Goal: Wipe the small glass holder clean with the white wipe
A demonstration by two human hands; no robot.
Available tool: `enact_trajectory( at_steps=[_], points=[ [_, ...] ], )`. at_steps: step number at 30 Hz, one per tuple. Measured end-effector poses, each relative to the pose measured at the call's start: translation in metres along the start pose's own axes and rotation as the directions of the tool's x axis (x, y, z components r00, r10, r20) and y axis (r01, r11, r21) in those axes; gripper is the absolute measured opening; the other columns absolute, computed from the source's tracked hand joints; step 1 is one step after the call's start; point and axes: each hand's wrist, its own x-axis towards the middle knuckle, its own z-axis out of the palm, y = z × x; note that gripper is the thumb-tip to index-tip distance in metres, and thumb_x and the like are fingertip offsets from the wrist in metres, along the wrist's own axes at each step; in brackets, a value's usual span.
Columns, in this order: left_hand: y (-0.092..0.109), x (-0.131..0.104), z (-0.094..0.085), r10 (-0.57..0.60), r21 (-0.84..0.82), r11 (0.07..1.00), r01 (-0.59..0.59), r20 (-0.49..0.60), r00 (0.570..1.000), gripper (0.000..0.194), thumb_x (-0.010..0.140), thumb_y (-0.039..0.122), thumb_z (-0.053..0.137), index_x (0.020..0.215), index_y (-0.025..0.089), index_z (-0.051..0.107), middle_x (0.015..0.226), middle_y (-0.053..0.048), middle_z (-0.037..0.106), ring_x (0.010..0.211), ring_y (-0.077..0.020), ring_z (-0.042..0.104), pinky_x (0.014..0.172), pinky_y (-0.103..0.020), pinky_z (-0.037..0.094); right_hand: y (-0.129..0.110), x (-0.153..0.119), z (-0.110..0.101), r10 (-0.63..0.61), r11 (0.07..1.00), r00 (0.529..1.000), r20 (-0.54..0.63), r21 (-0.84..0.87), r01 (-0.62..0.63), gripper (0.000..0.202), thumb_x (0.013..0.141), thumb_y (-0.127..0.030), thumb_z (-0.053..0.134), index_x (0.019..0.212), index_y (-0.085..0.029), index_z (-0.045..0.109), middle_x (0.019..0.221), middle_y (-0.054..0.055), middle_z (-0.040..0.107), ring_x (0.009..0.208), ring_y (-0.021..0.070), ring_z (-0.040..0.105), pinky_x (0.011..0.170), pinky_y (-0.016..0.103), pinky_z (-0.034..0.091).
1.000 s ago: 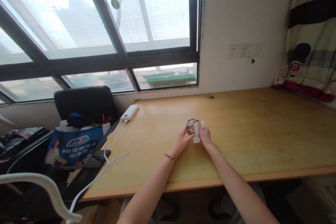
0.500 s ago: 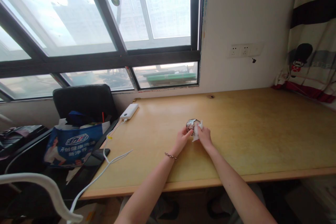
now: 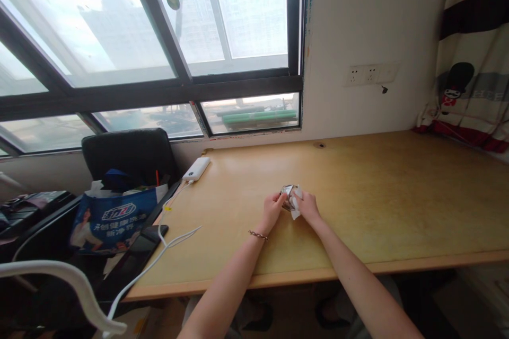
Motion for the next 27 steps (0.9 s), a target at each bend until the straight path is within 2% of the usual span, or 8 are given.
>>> enact_trajectory(
  at_steps=[3, 5, 9, 15, 18, 21, 24, 27],
  points=[
    [0.004, -0.001, 0.006, 0.045, -0.074, 0.997, -0.038, 0.091, 0.995, 0.041, 0.066, 0.043, 0.06, 0.092, 0.012, 0.062, 0.085, -0.007, 0.064, 0.079, -0.0189, 0.057, 0.069, -0.027, 0.044, 0.001, -0.001, 0.001, 0.064, 0.996, 0.997, -0.046, 0.058, -0.061, 0.042, 0.08, -0.039, 0.035, 0.061, -0.015, 0.063, 0.055, 0.007, 0.062, 0.052, 0.0152, 0.056, 0.048, 0.021, 0.036],
    [0.006, -0.002, 0.008, 0.054, -0.083, 0.996, -0.046, 0.098, 0.994, 0.042, 0.064, 0.04, 0.063, 0.096, 0.012, 0.06, 0.091, -0.008, 0.064, 0.083, -0.0199, 0.056, 0.073, -0.028, 0.044, 0.001, -0.001, 0.001, 0.126, 0.985, 0.992, -0.012, 0.12, -0.124, 0.048, 0.081, -0.045, 0.032, 0.058, -0.015, 0.062, 0.048, 0.006, 0.059, 0.046, 0.0151, 0.054, 0.043, 0.021, 0.035],
    [0.005, -0.004, 0.005, 0.013, -0.054, 0.999, -0.01, 0.056, 0.998, 0.037, 0.067, 0.042, 0.059, 0.086, 0.01, 0.063, 0.082, -0.007, 0.065, 0.074, -0.0189, 0.057, 0.067, -0.027, 0.045, 0.0, 0.0, -0.003, 0.111, 0.987, 0.994, 0.01, 0.118, -0.112, 0.045, 0.077, -0.048, 0.04, 0.057, -0.013, 0.062, 0.049, 0.006, 0.059, 0.048, 0.0151, 0.054, 0.044, 0.021, 0.034],
    [0.003, -0.005, 0.003, -0.114, -0.179, 0.978, 0.111, -0.004, 0.993, 0.045, 0.071, 0.05, 0.051, 0.075, 0.008, 0.065, 0.065, -0.009, 0.065, 0.058, -0.0166, 0.059, 0.057, -0.026, 0.047, -0.01, -0.003, -0.017, -0.192, 0.981, 0.978, -0.079, 0.01, 0.193, 0.038, 0.081, -0.039, 0.036, 0.064, -0.015, 0.061, 0.059, 0.005, 0.062, 0.053, 0.0121, 0.051, 0.053, 0.02, 0.033],
    [0.0, -0.004, 0.002, -0.175, -0.249, 0.955, 0.163, -0.027, 0.984, 0.05, 0.07, 0.055, 0.049, 0.066, 0.008, 0.064, 0.056, -0.008, 0.063, 0.051, -0.0153, 0.058, 0.053, -0.025, 0.046, -0.012, -0.003, -0.018, -0.157, 0.988, 0.987, -0.044, 0.0, 0.157, 0.036, 0.078, -0.042, 0.042, 0.06, -0.015, 0.059, 0.056, 0.004, 0.06, 0.051, 0.0117, 0.049, 0.051, 0.02, 0.033],
    [-0.004, -0.002, 0.0, -0.214, -0.269, 0.944, 0.193, -0.05, 0.976, 0.057, 0.069, 0.062, 0.043, 0.06, 0.009, 0.062, 0.05, -0.006, 0.06, 0.046, -0.0141, 0.055, 0.049, -0.025, 0.045, -0.01, -0.003, -0.012, -0.102, 0.994, 0.992, 0.072, 0.038, 0.099, 0.031, 0.073, -0.041, 0.048, 0.058, -0.015, 0.059, 0.053, 0.003, 0.059, 0.05, 0.0113, 0.049, 0.049, 0.019, 0.033],
    [-0.008, -0.001, 0.0, -0.179, -0.208, 0.964, 0.167, -0.04, 0.983, 0.064, 0.07, 0.066, 0.034, 0.059, 0.01, 0.063, 0.052, -0.006, 0.06, 0.049, -0.0148, 0.056, 0.052, -0.026, 0.045, -0.006, -0.002, -0.006, -0.111, 0.992, 0.988, 0.109, 0.069, 0.104, 0.029, 0.075, -0.037, 0.045, 0.063, -0.015, 0.06, 0.057, 0.003, 0.062, 0.052, 0.0118, 0.052, 0.05, 0.019, 0.035],
    [-0.005, -0.003, 0.004, -0.057, -0.084, 0.995, 0.057, 0.007, 0.998, 0.06, 0.072, 0.063, 0.037, 0.069, 0.01, 0.065, 0.065, -0.008, 0.064, 0.062, -0.0169, 0.058, 0.061, -0.028, 0.045, -0.001, 0.001, -0.004, -0.04, 0.999, 0.999, 0.005, 0.026, 0.04, 0.034, 0.077, -0.036, 0.041, 0.062, -0.014, 0.061, 0.058, 0.007, 0.062, 0.054, 0.0143, 0.054, 0.052, 0.021, 0.036]
  ],
)
